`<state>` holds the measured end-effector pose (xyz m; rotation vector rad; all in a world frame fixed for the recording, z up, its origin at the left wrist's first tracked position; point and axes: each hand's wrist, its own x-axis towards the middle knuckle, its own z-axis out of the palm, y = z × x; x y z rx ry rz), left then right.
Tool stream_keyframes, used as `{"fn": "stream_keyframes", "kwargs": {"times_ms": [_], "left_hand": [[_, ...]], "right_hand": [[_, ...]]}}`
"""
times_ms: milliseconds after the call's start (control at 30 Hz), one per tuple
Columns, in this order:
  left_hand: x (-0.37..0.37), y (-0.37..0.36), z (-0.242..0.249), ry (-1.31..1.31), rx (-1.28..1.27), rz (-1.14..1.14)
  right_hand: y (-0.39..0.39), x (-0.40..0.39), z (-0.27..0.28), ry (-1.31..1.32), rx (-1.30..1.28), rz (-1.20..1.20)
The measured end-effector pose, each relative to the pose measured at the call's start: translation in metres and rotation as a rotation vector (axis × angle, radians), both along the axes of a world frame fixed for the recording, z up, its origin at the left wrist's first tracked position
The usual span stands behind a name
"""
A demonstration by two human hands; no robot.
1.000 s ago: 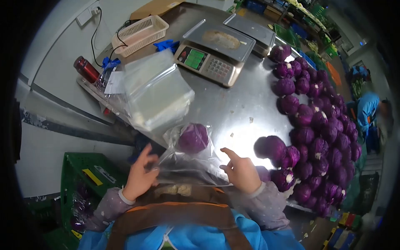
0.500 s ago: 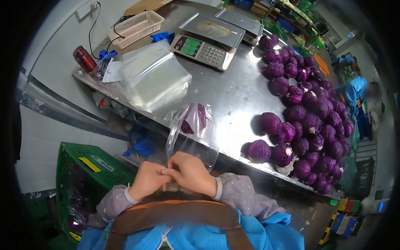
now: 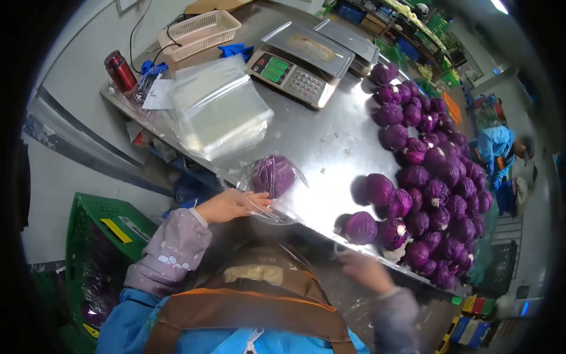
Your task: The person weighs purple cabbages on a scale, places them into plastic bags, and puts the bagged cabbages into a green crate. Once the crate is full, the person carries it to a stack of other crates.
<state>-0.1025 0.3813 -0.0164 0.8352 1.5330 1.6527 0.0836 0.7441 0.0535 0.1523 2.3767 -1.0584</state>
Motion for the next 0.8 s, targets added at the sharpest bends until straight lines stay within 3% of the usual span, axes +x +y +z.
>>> {"fn": "stream_keyframes", "kwargs": {"times_ms": [67, 133, 200, 233, 300, 333, 400, 467, 533, 567, 633, 667, 700, 733, 767, 800], "left_hand": [[-0.004, 0.004, 0.003, 0.030, -0.055, 0.015], [-0.004, 0.002, 0.002, 0.020, -0.056, -0.036], [-0.003, 0.001, 0.007, -0.014, -0.043, -0.019], [-0.005, 0.001, 0.008, -0.048, -0.013, -0.022], [0.001, 0.007, -0.002, -0.070, 0.089, 0.113], [0.001, 0.010, 0.000, -0.072, 0.083, 0.119], [-0.006, 0.018, 0.008, -0.804, -0.090, 0.567], [-0.011, 0.033, -0.025, -0.963, -0.060, 0.714], [-0.017, 0.038, -0.014, -0.748, -0.391, 0.769], [-0.019, 0.038, -0.008, -0.761, -0.396, 0.787], [-0.026, 0.039, 0.004, 0.894, -0.978, 0.758], [-0.026, 0.043, -0.003, 0.882, -0.997, 0.767], [-0.023, 0.049, -0.020, 0.713, -0.774, 0.615], [-0.022, 0.055, -0.035, 0.549, -0.553, 0.482], [-0.025, 0.060, -0.046, 0.579, -0.445, 0.529], [-0.027, 0.062, -0.053, 0.611, -0.358, 0.589]], "right_hand": [[-0.005, 0.003, -0.033, 0.215, 0.463, 0.504], [-0.056, -0.033, -0.029, 0.317, -0.418, -0.388], [-0.077, -0.087, -0.019, 0.780, -0.110, -0.072], [-0.085, -0.112, -0.014, 0.785, -0.116, -0.078], [-0.095, -0.154, -0.008, 0.577, -0.299, 0.174], [-0.089, -0.174, -0.036, 0.361, -0.387, 0.129], [-0.083, -0.202, -0.064, -0.032, -0.659, -0.443], [-0.088, -0.214, -0.105, -0.170, -0.240, -0.481], [-0.088, -0.219, -0.109, -0.120, -0.235, -0.496], [-0.086, -0.219, -0.113, -0.031, -0.093, -0.405], [-0.084, -0.221, -0.127, 0.052, 0.036, -0.291], [-0.085, -0.222, -0.135, 0.256, -0.138, -0.289], [-0.085, -0.222, -0.141, 0.459, -0.318, -0.282], [-0.079, -0.222, -0.139, 0.135, -0.541, -0.362], [-0.075, -0.226, -0.132, -0.212, -0.747, -0.412], [-0.088, -0.230, -0.110, -0.215, -0.505, -0.277]]}}
